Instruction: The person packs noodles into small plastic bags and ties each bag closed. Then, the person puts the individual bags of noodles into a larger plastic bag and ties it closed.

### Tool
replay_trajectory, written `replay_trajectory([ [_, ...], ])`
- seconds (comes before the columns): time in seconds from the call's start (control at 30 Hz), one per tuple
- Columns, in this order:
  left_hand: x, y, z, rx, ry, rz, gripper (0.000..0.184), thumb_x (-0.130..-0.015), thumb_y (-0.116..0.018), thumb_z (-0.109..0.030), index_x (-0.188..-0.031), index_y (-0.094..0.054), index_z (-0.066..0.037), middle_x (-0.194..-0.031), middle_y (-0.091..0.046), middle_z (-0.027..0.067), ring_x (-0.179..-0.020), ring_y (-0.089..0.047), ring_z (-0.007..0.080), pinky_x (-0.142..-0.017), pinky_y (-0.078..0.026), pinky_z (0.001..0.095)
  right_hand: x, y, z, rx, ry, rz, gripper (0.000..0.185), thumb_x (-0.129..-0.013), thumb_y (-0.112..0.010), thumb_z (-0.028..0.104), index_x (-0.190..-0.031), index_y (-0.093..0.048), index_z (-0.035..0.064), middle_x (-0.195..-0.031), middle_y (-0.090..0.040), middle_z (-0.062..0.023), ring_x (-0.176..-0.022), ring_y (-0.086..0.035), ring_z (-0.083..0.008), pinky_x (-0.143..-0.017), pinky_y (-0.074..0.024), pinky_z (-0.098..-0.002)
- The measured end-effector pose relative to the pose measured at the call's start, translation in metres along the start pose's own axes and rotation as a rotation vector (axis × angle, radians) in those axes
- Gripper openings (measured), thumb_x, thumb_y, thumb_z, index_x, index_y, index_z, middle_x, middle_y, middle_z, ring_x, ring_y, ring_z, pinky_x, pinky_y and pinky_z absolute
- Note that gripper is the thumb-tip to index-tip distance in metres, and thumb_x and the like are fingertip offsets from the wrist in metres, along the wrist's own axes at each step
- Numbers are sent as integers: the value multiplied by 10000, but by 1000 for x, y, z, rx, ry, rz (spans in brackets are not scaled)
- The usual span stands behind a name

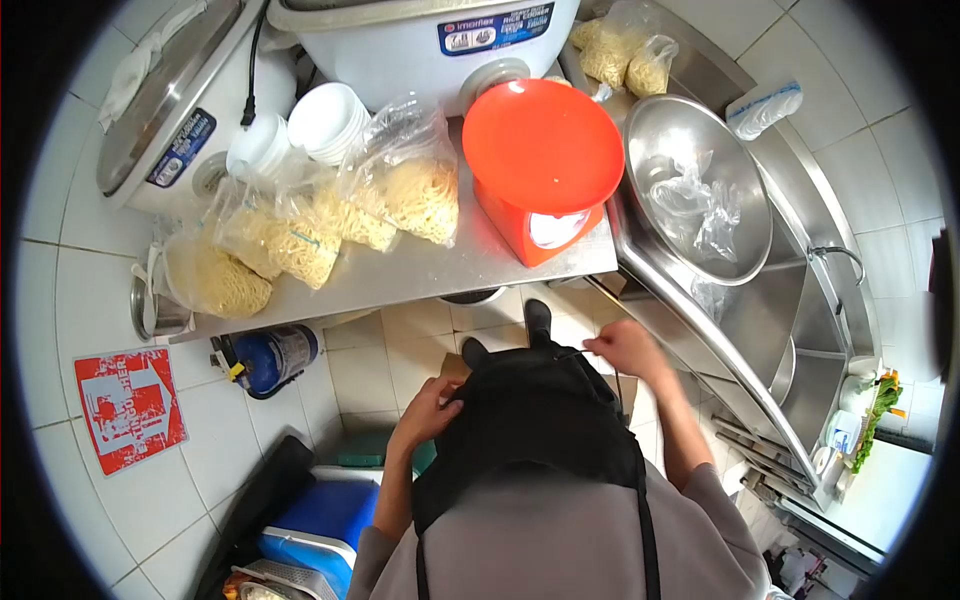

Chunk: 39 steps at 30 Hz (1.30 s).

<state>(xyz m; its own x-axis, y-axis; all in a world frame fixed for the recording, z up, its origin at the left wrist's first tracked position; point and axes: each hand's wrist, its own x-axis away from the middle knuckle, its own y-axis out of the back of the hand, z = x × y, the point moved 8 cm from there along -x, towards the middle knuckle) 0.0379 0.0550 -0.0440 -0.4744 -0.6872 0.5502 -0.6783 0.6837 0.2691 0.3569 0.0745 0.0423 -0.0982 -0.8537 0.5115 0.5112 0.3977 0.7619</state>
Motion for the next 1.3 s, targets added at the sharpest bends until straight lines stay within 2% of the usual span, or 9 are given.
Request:
replay_trajectory([
  [0.23,-42,51,-147,56,-311,-139,326,-874,-564,-178,-1147,-497,-13,-1041,-539,120,-955,-543,190,-766,-465,296,-1,167,35,-396,125,-500,255,-859,-549,212,-847,-635,-28,-596,-566,-79,-544,-487,-98,-518,-409,-282],
  [0.4,-99,51,-188,194,-432,-334,553,-892,-555,-242,-1311,-303,18,-1180,-451,174,-1085,-468,224,-833,-453,311,-57,123,54,-468,456,-793,340,-832,-536,96,-1141,-500,-40,-1029,-549,-249,-909,-555,-399,-785,-456,-427],
  [0.57,-117,34,-215,227,-511,-417,721,-892,-549,-271,-1389,-114,18,-1362,-267,234,-1251,-325,309,-958,-389,406,-64,114,57,-485,462,-873,341,-858,-500,92,-1157,-470,-69,-1118,-512,-265,-1029,-495,-419,-886,-407,-430],
  [0.77,-119,19,-221,271,-493,-378,642,-911,-517,-213,-1375,-136,14,-1329,-284,186,-1213,-338,277,-978,-354,400,6,131,20,-411,408,-1033,353,-836,-547,100,-1159,-487,-29,-1103,-536,-206,-995,-525,-363,-883,-404,-396],
  [0.9,-101,1,-191,246,-484,-433,553,-904,-526,-189,-1323,-228,14,-1272,-344,170,-1148,-404,261,-947,-364,369,86,177,-101,-125,-163,-1551,409,-815,-593,167,-1173,-480,4,-1117,-516,-177,-1077,-485,-373,-901,-400,-388],
  [0.97,-95,-27,-177,291,-469,-349,515,-900,-529,-181,-1297,-262,9,-1250,-368,170,-1124,-426,254,-930,-368,354,63,143,-228,-556,-578,-1468,476,-824,-603,263,-1190,-459,-5,-1118,-512,-174,-1004,-546,-330,-799,-465,-397],
  [1.07,-90,-74,-172,320,-415,-195,487,-900,-519,-157,-1292,-274,-6,-1212,-411,183,-1116,-442,247,-916,-376,335,16,117,-250,-1642,-326,-621,497,-823,-584,255,-1146,-446,-96,-970,-571,-191,-618,-630,-241,-496,-528,-333],
  [1.2,-85,-102,-186,336,-434,-231,495,-889,-526,-131,-1300,-274,-20,-1178,-456,156,-1076,-490,228,-867,-420,313,13,149,-288,-1201,-407,-779,296,-804,-492,158,-745,-549,-126,-573,-556,-163,-433,-576,-239,-413,-492,-342],
  [1.3,-86,-89,-200,306,-434,-468,437,-899,-493,-121,-1280,-301,-26,-1126,-501,122,-1003,-532,201,-794,-448,295,45,179,-363,-855,-466,-897,304,-811,-482,186,-749,-548,-104,-593,-557,-141,-435,-562,-210,-404,-440,-341],
])
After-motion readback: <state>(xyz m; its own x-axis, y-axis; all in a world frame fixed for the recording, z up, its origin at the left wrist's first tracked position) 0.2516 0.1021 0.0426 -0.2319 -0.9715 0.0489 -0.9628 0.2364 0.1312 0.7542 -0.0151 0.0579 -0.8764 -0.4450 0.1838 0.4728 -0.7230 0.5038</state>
